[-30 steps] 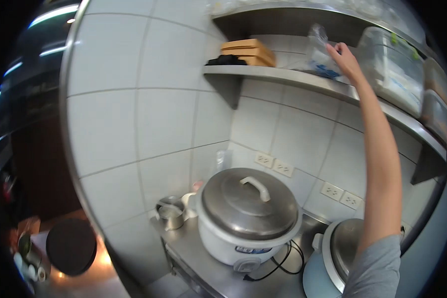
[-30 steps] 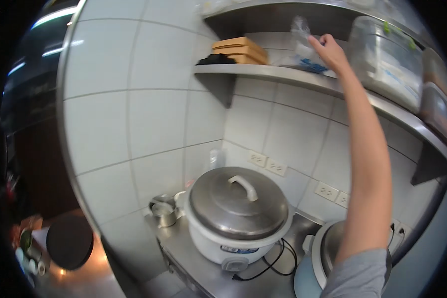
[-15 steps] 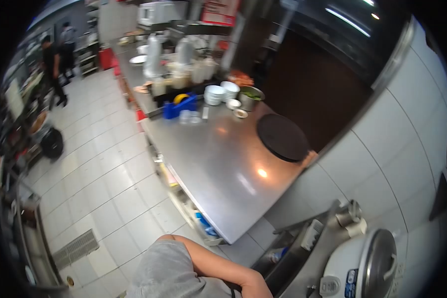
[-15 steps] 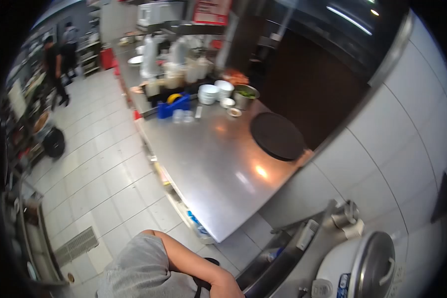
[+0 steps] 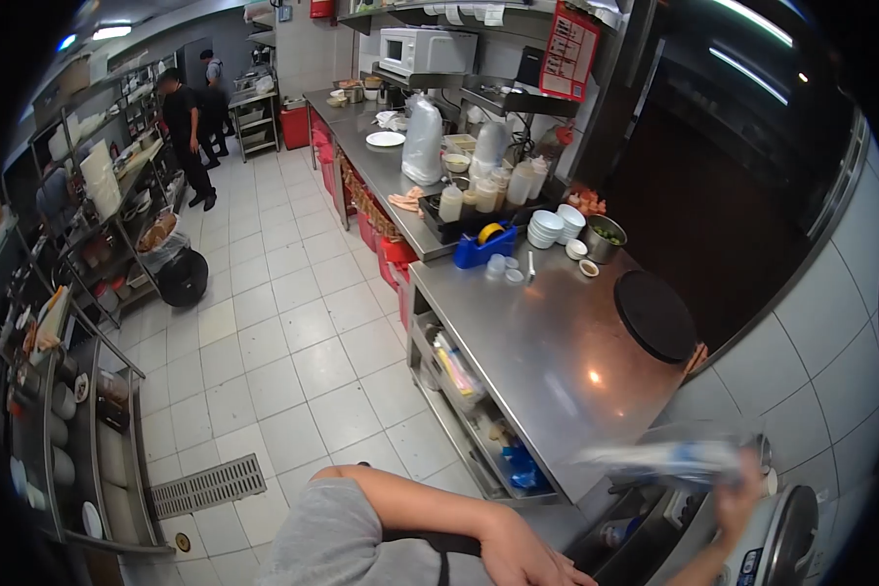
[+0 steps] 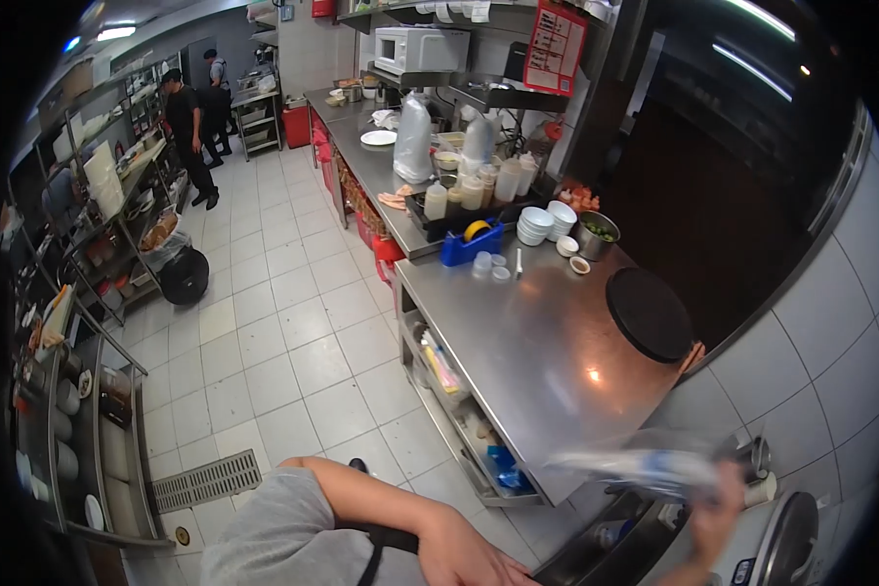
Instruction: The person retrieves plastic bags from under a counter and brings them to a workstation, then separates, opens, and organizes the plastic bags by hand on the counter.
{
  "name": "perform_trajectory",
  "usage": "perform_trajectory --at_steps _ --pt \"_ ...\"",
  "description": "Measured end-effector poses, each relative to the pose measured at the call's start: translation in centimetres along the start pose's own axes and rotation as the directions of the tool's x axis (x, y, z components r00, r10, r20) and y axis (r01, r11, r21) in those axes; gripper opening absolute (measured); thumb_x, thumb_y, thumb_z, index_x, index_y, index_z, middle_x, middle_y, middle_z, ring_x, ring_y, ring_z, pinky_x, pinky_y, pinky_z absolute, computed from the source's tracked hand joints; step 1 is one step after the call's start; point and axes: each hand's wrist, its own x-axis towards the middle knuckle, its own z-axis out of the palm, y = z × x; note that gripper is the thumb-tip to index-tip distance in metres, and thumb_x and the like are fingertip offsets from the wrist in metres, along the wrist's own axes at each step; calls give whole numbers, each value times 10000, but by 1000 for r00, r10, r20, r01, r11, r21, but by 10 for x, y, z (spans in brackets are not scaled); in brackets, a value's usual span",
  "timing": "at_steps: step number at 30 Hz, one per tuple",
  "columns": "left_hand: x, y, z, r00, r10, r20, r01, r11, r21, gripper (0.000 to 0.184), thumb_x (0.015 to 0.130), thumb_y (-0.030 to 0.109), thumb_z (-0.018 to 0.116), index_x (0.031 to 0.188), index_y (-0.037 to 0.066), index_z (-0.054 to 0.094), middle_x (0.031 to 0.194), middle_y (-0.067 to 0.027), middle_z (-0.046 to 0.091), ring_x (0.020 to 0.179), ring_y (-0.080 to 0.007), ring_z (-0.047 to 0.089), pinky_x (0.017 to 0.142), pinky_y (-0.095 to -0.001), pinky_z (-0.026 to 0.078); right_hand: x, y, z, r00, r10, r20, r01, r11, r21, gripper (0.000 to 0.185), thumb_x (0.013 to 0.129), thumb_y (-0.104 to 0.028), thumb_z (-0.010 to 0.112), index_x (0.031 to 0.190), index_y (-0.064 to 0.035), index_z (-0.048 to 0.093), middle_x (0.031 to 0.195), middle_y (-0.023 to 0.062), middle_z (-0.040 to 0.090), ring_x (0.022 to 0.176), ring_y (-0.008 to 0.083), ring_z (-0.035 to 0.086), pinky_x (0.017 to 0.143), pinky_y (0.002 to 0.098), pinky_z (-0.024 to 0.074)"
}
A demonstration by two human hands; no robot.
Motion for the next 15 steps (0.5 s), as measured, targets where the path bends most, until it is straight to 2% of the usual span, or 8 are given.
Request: perform_trajectory --at_steps 1,2,4,5,9,11,14,15 --pt "-21 27 -5 1000 -12 -11 12 1000 1 576 934 379 443 1336 -24 362 1409 -214 310 1319 -363 261 1065 -486 177 13 -62 30 963 -20 269 24 1000 -12 329 701 -154 700 984 -7 617 1025 171 588 976 322 537 863 389 403" --pt "-42 53 -9 999 -23 -25 23 1000 2 583 926 388 455 1336 -18 369 1410 -207 314 1320 -369 257 1062 -504 170 23 -122 60 929 -202 309 119 956 267 249 652 -100 685 882 -14 641 779 141 562 747 289 543 660 358 415" --pt "-91 101 -9 981 -168 -92 174 983 57 601 910 410 474 1331 -10 386 1408 -202 323 1325 -379 243 1045 -536 166 11 -163 136 892 -184 413 -12 903 429 193 624 -53 658 813 -15 643 638 118 468 590 259 471 538 354 358" --pt "-116 127 -6 962 -242 -124 253 964 80 610 902 421 483 1329 -6 394 1407 -199 328 1327 -385 236 1037 -552 164 5 -183 172 882 -204 425 -15 889 459 187 626 -37 648 812 -15 642 642 119 470 586 259 468 538 346 361" --pt "-207 226 8 972 -161 -173 184 975 127 606 882 453 488 1296 11 457 1413 -199 318 1337 -407 199 1041 -565 65 26 -286 274 861 -254 441 -47 823 566 224 624 -9 625 847 -19 647 648 122 473 580 258 465 540 343 365" --pt "-241 261 26 971 -51 -235 85 987 136 581 882 447 485 1277 22 488 1415 -197 318 1335 -429 188 1047 -555 8 57 -347 311 847 -378 372 28 732 681 266 629 -5 618 894 -23 646 659 131 473 593 263 474 546 346 369" --pt "-282 311 23 981 -94 -171 101 994 30 552 890 431 475 1247 11 517 1387 -202 362 1325 -453 191 1056 -522 -49 111 -431 346 757 -577 307 129 592 796 295 643 12 616 935 -26 637 683 133 480 612 260 472 561 341 380" --pt "-298 327 24 979 -48 -200 60 997 55 529 899 406 470 1228 -3 527 1333 -205 433 1314 -441 237 1071 -515 -19 127 -459 352 740 -620 262 180 557 810 301 641 20 618 939 -25 635 691 132 483 616 259 470 564 336 383"
